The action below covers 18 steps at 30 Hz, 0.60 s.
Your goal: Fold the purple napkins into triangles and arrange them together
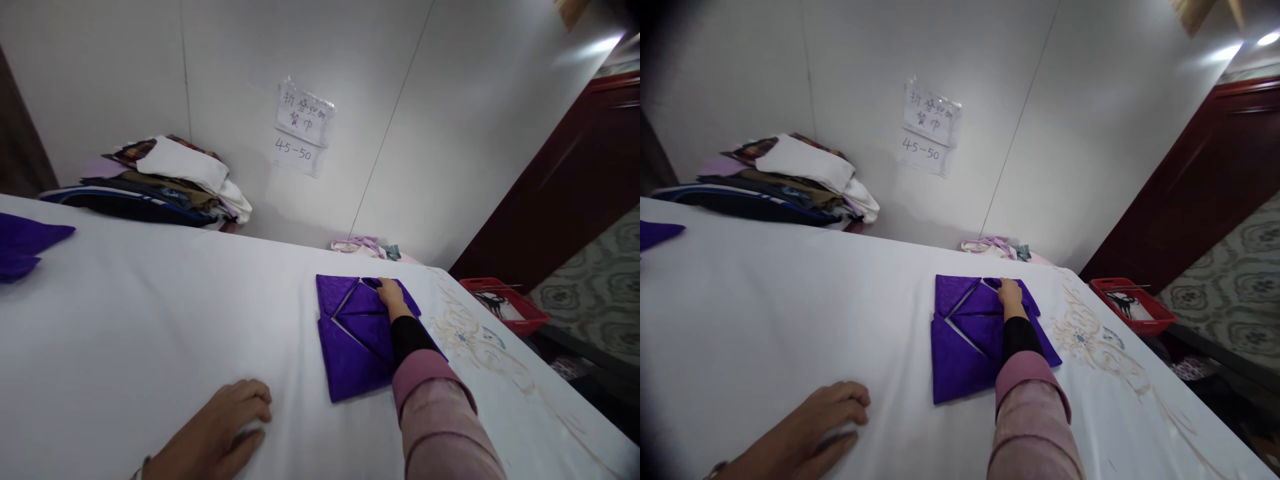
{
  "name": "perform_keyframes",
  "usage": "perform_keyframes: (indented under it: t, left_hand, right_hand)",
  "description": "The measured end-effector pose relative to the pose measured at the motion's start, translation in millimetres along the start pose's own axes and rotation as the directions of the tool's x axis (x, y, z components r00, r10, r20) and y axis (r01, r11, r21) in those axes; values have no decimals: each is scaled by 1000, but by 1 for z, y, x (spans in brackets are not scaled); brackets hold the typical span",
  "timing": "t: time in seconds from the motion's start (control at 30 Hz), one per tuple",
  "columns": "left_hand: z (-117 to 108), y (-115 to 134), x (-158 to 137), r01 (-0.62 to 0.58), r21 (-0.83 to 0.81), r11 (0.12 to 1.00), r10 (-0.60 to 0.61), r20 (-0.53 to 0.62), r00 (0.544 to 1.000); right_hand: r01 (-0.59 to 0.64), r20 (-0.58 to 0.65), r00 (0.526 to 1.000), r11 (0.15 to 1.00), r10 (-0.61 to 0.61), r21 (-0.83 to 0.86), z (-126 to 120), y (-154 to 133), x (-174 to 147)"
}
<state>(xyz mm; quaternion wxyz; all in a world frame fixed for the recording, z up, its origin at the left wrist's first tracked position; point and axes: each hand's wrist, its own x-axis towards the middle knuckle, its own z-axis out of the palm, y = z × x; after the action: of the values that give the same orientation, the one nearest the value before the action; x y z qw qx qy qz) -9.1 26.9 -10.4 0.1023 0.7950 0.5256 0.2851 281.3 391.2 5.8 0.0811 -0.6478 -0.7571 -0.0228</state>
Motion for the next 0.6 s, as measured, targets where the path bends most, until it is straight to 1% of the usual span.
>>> perform_keyframes:
  t: [0.1,0.33,0.47,0.6]
  left_hand:
    - [-3,4,1,7,-20,1000,-7,25,1000]
    - [-7,8,4,8,-32,999,-7,27,1000]
    - [-7,10,5,-4,-28,1000,4,-2,1000]
    - [-7,8,4,-4,-14,1000,4,-1,1000]
  right_hand:
    - [-20,36,999,999,22,-46,4,-4,1]
    - [9,84,996,990,3,-141,5,-8,0]
    - [33,106,994,989,-18,-141,7,-13,1]
    - [52,100,994,995,-43,-88,5,-15,1]
